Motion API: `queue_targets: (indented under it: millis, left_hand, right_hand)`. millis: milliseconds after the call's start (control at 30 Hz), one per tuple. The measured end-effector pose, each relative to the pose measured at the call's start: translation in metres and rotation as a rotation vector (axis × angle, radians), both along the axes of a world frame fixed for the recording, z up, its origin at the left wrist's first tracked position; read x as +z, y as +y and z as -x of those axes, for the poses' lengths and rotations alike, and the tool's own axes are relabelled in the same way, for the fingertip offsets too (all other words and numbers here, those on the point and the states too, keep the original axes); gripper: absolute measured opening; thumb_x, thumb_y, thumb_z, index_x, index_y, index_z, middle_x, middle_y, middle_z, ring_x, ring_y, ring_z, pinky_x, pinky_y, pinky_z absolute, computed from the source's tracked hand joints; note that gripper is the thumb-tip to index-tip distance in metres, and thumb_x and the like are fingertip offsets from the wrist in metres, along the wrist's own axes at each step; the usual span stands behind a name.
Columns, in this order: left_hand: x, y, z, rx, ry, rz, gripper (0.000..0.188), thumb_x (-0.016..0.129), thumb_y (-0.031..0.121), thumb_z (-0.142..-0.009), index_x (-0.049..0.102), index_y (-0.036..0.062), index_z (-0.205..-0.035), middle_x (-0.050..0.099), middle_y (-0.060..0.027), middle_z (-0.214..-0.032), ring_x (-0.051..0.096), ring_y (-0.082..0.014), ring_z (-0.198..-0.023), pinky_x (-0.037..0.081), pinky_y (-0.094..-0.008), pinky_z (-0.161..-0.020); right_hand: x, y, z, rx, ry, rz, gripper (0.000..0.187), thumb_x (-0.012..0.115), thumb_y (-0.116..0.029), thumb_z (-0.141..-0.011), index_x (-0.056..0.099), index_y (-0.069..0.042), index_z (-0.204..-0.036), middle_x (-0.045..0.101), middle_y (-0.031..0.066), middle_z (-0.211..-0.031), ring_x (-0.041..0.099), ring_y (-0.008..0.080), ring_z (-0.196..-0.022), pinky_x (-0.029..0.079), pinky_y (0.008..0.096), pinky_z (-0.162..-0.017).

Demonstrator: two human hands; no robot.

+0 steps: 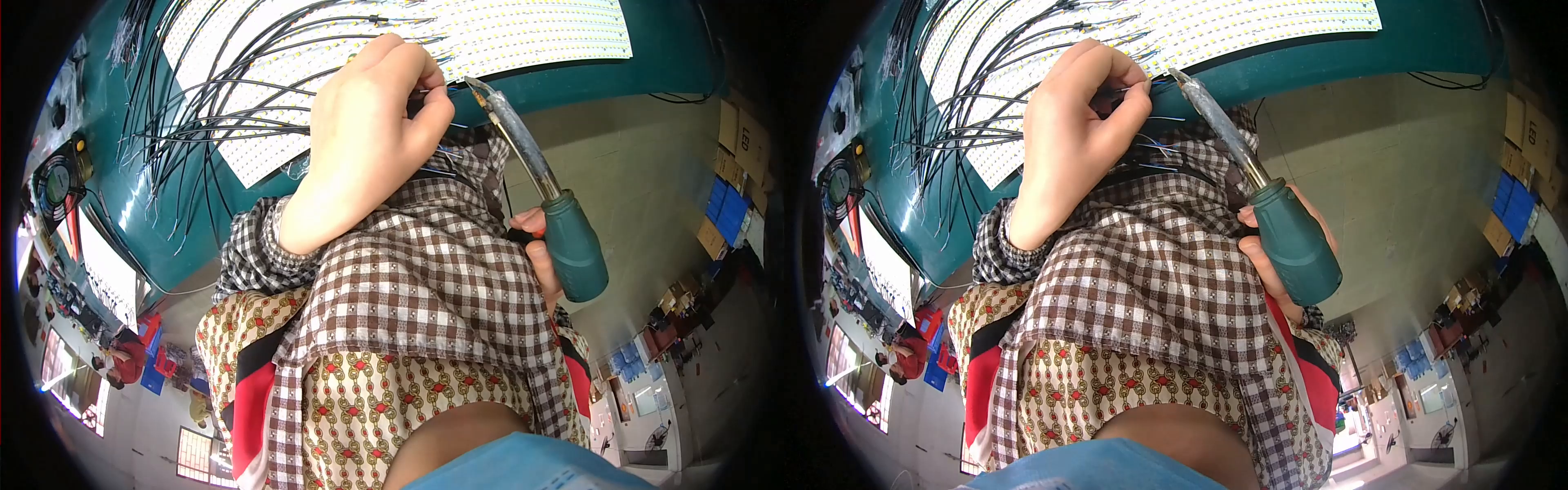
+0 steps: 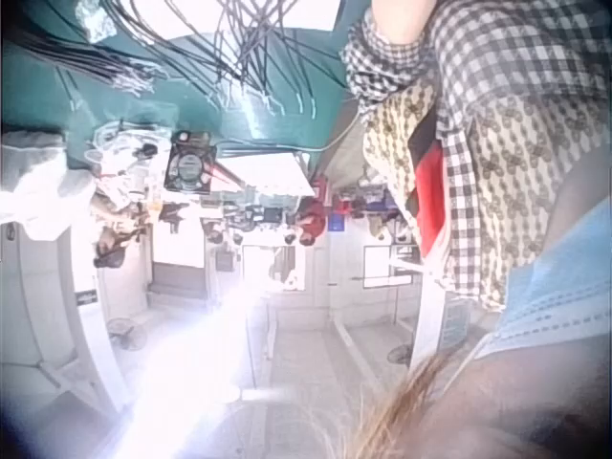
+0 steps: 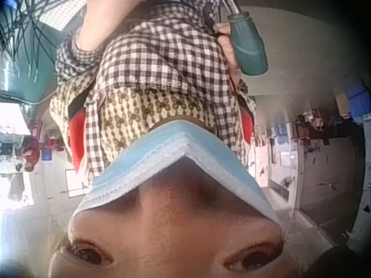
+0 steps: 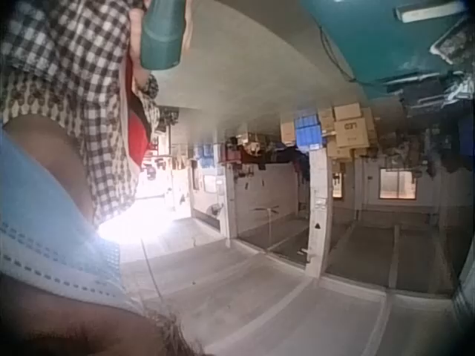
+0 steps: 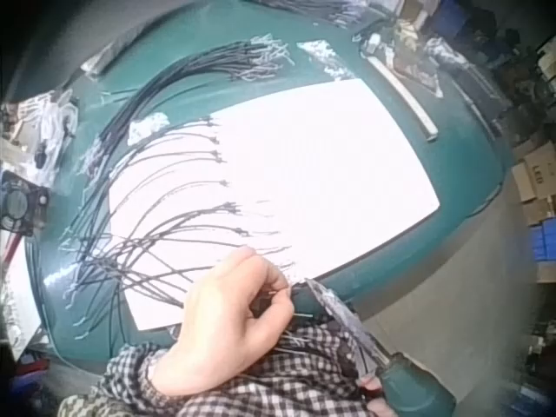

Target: The person solders individual wires onto an LED board using a soldering iron.

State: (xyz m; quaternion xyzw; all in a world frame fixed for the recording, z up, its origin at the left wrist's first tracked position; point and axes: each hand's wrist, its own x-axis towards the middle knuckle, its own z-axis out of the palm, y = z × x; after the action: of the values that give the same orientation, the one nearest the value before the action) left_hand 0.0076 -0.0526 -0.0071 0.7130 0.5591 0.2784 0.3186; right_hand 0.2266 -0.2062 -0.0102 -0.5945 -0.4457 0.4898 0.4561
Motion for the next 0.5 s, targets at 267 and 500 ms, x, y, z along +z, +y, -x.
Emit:
queue_targets:
  millis: [267, 500]
  left_hand:
    - [-0.0015, -0.0013, -0.0003, -0.009, 0.029, -0.026, 0.008, 0.069, 0.009, -0.076, 0.061, 0.0077, -0.078, 0.058, -0.0073, -0.076, 0.060, -0.0303, -0.065, 0.047, -0.0411, -0.057]
    - [-0.0010, -0.0010, -0.0002, -0.014, 0.040, -0.033, 0.008, 0.069, 0.009, -0.076, 0.061, 0.0076, -0.078, 0.058, -0.0078, -0.076, 0.061, -0.0310, -0.067, 0.048, -0.0415, -0.058]
  right_hand:
    - [-0.0084, -0.0010, 0.0012, 0.000, -0.047, -0.025, 0.059, 0.085, -0.022, -0.078, 0.058, 0.010, -0.121, 0.072, 0.0110, -0.090, 0.071, 0.0205, -0.084, 0.056, 0.0327, -0.081]
    - [-0.0074, -0.0022, 0.0031, -0.029, -0.034, -0.002, 0.064, 0.086, -0.023, -0.077, 0.057, 0.010, -0.125, 0.072, 0.0092, -0.089, 0.071, 0.0197, -0.084, 0.056, 0.0318, -0.080]
